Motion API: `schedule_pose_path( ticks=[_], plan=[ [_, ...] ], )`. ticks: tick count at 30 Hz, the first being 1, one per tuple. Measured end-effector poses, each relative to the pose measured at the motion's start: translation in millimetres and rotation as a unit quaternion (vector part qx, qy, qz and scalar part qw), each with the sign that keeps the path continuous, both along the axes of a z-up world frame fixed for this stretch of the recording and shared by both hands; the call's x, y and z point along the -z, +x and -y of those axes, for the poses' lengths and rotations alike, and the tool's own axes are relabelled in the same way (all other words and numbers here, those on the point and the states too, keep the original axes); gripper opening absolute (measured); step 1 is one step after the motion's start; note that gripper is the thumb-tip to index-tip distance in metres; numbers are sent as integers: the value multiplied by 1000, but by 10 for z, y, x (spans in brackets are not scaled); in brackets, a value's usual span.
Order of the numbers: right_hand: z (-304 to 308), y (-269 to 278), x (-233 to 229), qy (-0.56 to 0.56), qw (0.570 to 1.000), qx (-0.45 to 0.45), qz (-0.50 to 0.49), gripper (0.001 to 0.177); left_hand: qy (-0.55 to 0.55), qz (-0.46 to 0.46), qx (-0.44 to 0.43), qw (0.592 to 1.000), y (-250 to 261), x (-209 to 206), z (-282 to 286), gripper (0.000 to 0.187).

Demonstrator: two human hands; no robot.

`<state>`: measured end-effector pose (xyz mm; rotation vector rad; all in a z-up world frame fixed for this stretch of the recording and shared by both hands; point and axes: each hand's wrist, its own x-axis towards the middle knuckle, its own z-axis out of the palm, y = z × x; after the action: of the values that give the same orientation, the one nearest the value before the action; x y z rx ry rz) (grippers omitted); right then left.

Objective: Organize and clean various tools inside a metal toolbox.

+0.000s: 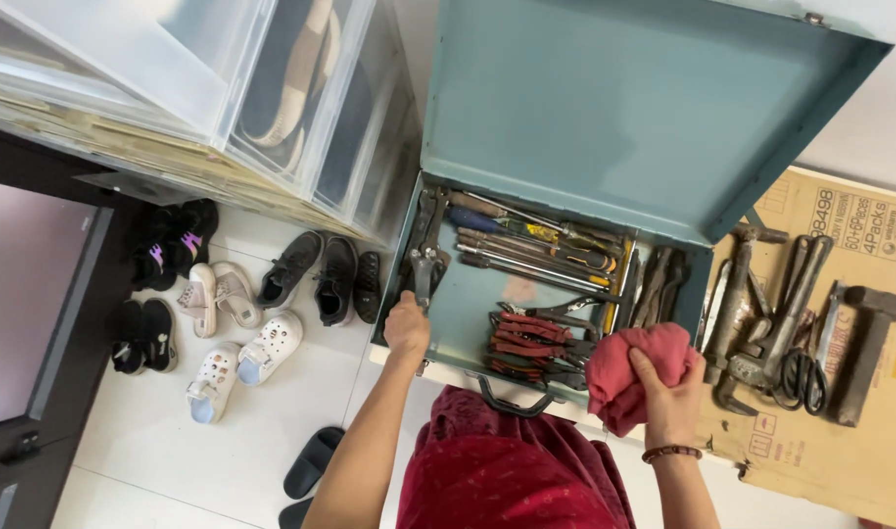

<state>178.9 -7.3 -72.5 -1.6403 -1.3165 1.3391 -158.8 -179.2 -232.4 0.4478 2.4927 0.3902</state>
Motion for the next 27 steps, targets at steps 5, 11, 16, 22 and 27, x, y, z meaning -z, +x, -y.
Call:
schedule_pose_path(
  ticks=[5, 11, 16, 22, 27],
  plan=[
    [26, -11, -91, 63, 997, -33, 43, 61, -5, -7, 19, 1000, -39, 99, -48, 32],
    [-7, 109, -52, 75, 996, -23, 35, 59, -43, -53, 50, 996, -193, 408, -40, 24],
    [23, 148, -41, 65, 997, -11, 26, 59, -60, -83, 75, 992, -241, 470, -35, 24],
    [45, 171, -92, 64, 997, 16, 28, 59, -45, -100, 94, 990, -203, 438, -37, 51],
    [55, 213, -123, 42, 998, 45, -10, 60, -54, -175, 124, 975, -76, 147, -1, 31]
  ],
)
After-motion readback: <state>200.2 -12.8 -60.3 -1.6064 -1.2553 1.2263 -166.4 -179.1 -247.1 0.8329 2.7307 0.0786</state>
